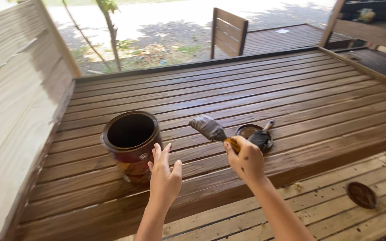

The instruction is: The person applies dark wood stain to a slatted wooden furniture frame using a brush, working along the rails and legs. They dip the brush into a stain can, wipe excess against the rim, and coat the edges and legs of the piece.

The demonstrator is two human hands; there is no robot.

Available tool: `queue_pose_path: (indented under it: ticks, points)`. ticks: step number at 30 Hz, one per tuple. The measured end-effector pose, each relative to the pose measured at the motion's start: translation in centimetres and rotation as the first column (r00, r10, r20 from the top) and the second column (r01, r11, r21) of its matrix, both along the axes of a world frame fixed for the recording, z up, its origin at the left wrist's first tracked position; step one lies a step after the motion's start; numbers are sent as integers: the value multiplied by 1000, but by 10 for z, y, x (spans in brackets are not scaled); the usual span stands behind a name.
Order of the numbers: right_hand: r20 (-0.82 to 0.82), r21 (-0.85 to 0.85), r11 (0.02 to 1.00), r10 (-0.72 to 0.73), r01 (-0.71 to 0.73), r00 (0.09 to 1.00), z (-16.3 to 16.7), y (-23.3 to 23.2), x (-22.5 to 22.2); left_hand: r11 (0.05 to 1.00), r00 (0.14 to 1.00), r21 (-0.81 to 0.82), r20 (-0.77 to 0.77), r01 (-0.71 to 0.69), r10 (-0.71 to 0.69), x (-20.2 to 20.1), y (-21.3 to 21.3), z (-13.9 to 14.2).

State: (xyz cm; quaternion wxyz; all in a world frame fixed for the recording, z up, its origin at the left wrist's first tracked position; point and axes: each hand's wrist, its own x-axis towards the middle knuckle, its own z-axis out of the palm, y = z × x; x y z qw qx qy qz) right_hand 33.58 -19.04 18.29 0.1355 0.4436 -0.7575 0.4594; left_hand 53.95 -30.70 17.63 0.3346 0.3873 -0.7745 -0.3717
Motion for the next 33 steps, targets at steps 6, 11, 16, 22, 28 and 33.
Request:
queue_pose_path:
  ticks: [6, 11, 16, 22, 28, 33]
  points:
    - [365, 130, 972, -230, 195, 902, -25, 72, -25, 994, 991, 10, 70, 111, -112, -60, 35, -18]
    - [498, 93, 938, -334, 334, 800, -44, 139, -70, 980, 976, 11, 87, 197, -197, -128, 76, -33]
    - [517, 45, 891, -407, 452, 753, -63, 241, -147, 961, 958, -12, 79, 277, -275, -213, 148, -53]
    - [734, -81, 862, -288, 501, 614, -86, 362, -255, 943, 942, 5, 45, 333, -333, -321, 249, -79]
    - [944, -142, 752, -93, 644, 316, -101, 455, -350, 897, 897, 66, 38, 438, -441, -416, 335, -102]
    - [967, -195, 642, -1, 741, 255, -120, 489, -426, 861, 857, 114, 94, 496, -507, -492, 374, -111]
